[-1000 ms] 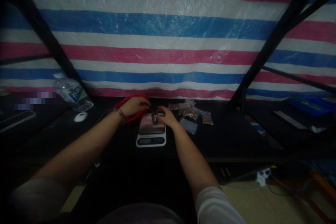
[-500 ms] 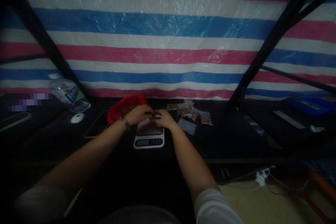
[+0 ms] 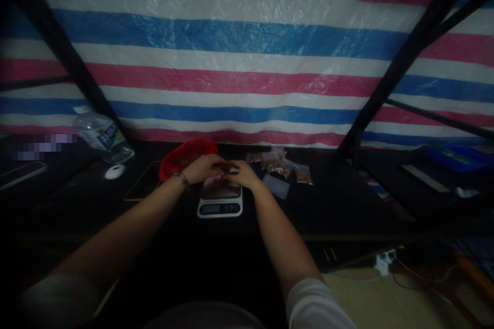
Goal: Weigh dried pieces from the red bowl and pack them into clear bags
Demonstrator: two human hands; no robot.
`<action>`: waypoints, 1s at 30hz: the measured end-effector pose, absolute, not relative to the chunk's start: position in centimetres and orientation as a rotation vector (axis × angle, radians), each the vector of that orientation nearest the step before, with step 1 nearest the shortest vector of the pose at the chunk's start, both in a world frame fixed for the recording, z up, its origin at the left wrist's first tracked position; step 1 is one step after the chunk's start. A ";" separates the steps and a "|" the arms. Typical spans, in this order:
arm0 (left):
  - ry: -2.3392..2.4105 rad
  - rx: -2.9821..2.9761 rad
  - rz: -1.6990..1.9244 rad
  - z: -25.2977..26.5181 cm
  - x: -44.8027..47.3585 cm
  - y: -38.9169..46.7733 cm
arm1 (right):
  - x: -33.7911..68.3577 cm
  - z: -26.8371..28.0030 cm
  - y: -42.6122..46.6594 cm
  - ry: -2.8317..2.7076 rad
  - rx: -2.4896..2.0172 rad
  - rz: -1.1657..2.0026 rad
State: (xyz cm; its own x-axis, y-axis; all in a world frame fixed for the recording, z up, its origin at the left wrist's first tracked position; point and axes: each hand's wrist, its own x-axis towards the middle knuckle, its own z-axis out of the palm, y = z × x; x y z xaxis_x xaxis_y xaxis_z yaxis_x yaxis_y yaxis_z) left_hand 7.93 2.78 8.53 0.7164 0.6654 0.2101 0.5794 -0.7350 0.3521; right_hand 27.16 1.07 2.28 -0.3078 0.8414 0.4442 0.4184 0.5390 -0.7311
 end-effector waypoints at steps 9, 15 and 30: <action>0.926 2.353 0.472 8.5 7.0 3.0 | 27.4 1.8 1.2 -1.915 -1.072 0.646; 1.116 2.400 0.469 8.4 5.1 3.3 | 27.7 1.6 1.6 -1.855 -0.973 0.744; 1.097 2.640 0.293 8.2 5.3 2.2 | 28.3 1.4 2.0 -1.722 -0.989 0.757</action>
State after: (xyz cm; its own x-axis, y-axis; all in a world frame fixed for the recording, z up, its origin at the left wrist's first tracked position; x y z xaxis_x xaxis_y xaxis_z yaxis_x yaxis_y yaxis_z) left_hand 5.28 2.17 8.24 0.6931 0.7161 0.0828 0.6621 -0.6779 0.3195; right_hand 28.28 2.03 1.44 -0.1961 0.8784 0.4358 0.2726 0.4758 -0.8363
